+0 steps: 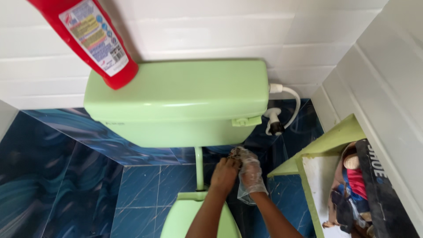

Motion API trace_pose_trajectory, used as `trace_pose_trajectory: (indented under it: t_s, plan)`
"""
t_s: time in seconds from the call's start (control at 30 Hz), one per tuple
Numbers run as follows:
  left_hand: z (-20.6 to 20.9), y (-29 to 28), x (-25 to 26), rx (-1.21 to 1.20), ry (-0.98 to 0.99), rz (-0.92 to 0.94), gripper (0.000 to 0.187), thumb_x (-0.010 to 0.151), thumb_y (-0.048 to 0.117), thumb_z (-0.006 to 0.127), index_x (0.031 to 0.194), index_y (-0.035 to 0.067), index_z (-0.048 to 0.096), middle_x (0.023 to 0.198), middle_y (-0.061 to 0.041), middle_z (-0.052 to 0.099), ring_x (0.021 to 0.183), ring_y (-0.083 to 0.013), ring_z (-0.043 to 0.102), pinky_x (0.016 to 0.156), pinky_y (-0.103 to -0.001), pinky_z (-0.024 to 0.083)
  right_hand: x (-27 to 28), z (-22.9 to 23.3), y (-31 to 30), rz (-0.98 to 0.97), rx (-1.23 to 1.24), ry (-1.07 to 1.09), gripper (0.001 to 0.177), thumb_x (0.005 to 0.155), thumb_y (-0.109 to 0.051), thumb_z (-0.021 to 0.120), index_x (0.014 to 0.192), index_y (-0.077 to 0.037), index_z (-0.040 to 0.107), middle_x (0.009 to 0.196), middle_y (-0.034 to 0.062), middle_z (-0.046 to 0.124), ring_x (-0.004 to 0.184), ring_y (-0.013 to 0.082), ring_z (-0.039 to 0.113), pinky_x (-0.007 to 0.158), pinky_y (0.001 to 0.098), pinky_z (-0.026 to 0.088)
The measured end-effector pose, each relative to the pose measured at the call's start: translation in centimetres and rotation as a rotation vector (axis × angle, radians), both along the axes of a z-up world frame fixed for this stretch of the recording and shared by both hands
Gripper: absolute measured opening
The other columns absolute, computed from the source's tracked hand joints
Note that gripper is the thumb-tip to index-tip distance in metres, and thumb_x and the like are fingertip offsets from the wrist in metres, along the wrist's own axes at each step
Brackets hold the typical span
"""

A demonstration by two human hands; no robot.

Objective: The person wipes the base, seat, and tank of a light green toilet using a cloth. The person then rinses the cloth under a handheld bidet sprayer and places it on the toilet seat.

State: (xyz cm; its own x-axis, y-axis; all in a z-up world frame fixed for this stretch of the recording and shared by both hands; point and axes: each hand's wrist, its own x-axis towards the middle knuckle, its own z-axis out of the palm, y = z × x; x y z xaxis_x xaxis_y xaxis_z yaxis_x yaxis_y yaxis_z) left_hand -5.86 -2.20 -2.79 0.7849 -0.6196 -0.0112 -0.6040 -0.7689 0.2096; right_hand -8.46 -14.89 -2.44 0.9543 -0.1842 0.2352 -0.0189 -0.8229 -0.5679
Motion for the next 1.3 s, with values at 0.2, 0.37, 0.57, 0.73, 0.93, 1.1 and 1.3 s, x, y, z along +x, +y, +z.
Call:
trace_pose_trajectory:
  t_s: [0.2,0.37,0.57,0.73,0.93,1.1,1.3]
  plan:
    - [3.2,-3.2,-0.9,-0.298,-0.099,-0.004,0.052,0.083,0.002,0.061,0.135,0.005,0.062,0.123,-0.016,0.063,0.112,-0.0366,0.057,0.096,-0.043,0.049,-1.1,4.2,-1.9,-0.211,0.236,-0.196,0.058,0.084,0.007,0.053,0.141,-0.001,0.057,0.135,0.0197,0.062,0.121,0.0373,0.062,0.108,0.0407,0.049]
    - [3.5,-2.3,1.7,-0.562,-0.075,0.145,0.043,0.085,0.0,0.062,0.127,0.007,0.067,0.126,-0.015,0.066,0.111,-0.037,0.059,0.099,-0.043,0.05,2.8,4.3,0.1,-0.305,0.185,-0.234,0.059,0.091,-0.001,0.055,0.149,0.002,0.045,0.137,0.0254,0.058,0.122,0.0391,0.059,0.103,0.0402,0.047]
    - [-1.7,2.5,4.1,-0.536,0.092,0.073,0.042,0.082,0.005,0.068,0.125,0.005,0.067,0.123,-0.016,0.065,0.106,-0.037,0.057,0.098,-0.042,0.048,6.5,-4.6,4.8,-0.469,0.353,-0.092,0.048,0.096,-0.021,0.059,0.139,-0.002,0.049,0.128,0.0178,0.064,0.11,0.0299,0.064,0.091,0.039,0.052]
    - [-6.3,6.3,5.0,-0.493,-0.017,-0.037,0.052,0.078,0.001,0.065,0.13,0.004,0.066,0.13,-0.015,0.063,0.114,-0.034,0.058,0.103,-0.038,0.048,6.2,-5.4,8.2,-0.411,-0.042,0.243,0.034,0.098,-0.024,0.054,0.125,-0.004,0.057,0.117,0.0177,0.065,0.106,0.0335,0.062,0.092,0.0411,0.051]
    - [-7.4,21.2,6.6,-0.547,-0.1,0.008,0.05,0.082,-0.002,0.058,0.131,0.002,0.064,0.135,-0.021,0.06,0.119,-0.0386,0.055,0.105,-0.048,0.043,8.7,-12.2,20.7,-0.44,0.11,-0.113,0.045,0.091,-0.022,0.055,0.129,0.002,0.054,0.118,0.0242,0.062,0.108,0.0386,0.058,0.093,0.0454,0.048]
    - [-2.5,35.4,7.0,-0.713,-0.111,0.357,0.052,0.077,-0.011,0.06,0.127,0.002,0.066,0.124,-0.022,0.066,0.113,-0.0415,0.058,0.098,-0.05,0.046,13.9,-17.4,36.8,-0.228,0.503,0.141,0.045,0.094,-0.015,0.049,0.137,-0.003,0.049,0.123,0.017,0.062,0.109,0.0312,0.059,0.097,0.0394,0.05]
    - [-4.0,43.2,3.5,-0.982,0.068,0.8,0.028,0.094,-0.001,0.064,0.121,0.002,0.064,0.108,-0.015,0.066,0.091,-0.0252,0.067,0.081,-0.034,0.054,12.5,-13.5,47.3,0.067,1.179,0.468,0.05,0.096,-0.007,0.043,0.146,-0.01,0.043,0.128,0.0083,0.063,0.11,0.0222,0.061,0.102,0.0321,0.051]
